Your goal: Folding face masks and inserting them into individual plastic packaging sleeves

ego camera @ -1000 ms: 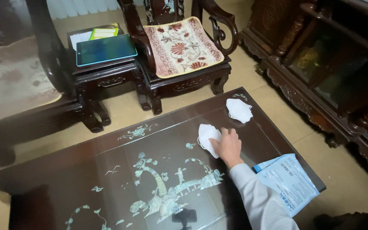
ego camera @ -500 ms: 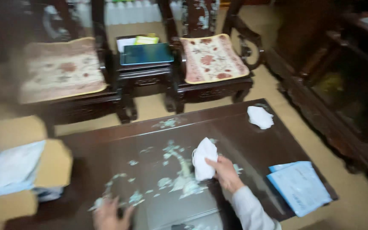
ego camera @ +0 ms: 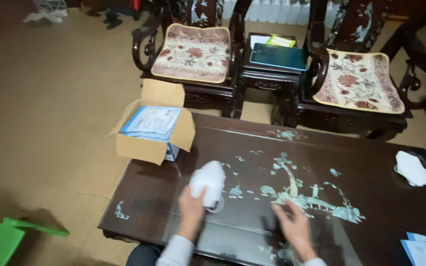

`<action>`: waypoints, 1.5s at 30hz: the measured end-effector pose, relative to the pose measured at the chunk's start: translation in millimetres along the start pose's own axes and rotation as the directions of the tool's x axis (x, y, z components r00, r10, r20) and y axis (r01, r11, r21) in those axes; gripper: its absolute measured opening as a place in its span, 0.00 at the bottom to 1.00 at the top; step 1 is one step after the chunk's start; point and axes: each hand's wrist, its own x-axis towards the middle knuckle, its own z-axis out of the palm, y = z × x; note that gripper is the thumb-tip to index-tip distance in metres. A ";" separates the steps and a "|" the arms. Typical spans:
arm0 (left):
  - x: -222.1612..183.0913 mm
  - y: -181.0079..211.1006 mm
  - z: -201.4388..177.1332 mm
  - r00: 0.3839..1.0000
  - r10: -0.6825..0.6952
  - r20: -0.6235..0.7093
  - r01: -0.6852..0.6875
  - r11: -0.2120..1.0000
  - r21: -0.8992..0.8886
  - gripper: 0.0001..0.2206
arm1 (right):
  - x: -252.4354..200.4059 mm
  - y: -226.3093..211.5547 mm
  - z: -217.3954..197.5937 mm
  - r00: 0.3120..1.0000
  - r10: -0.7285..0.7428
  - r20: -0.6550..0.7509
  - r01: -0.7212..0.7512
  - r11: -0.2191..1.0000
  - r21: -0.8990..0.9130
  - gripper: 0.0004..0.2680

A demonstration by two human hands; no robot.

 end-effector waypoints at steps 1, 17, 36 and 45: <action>27.4 1.6 -27.3 0.999 0.010 -0.049 -0.003 0.989 0.151 0.12 | 9.2 17.1 -18.4 0.992 -0.033 -0.118 0.013 0.986 -0.163 0.25; 72.7 22.7 -111.3 0.951 0.307 -0.032 -0.130 0.490 0.862 0.30 | 53.1 153.1 -57.9 0.795 -0.571 -0.208 0.177 0.545 -0.819 0.33; -96.6 96.1 18.2 0.896 -0.060 0.439 0.123 0.986 -0.116 0.04 | 0.0 26.6 -26.0 0.956 -0.204 -0.213 0.264 0.913 0.311 0.11; -123.0 89.8 85.1 0.626 -0.472 0.621 0.620 0.784 -0.029 0.15 | 15.7 22.2 20.2 0.969 0.138 0.206 -0.233 0.789 0.568 0.08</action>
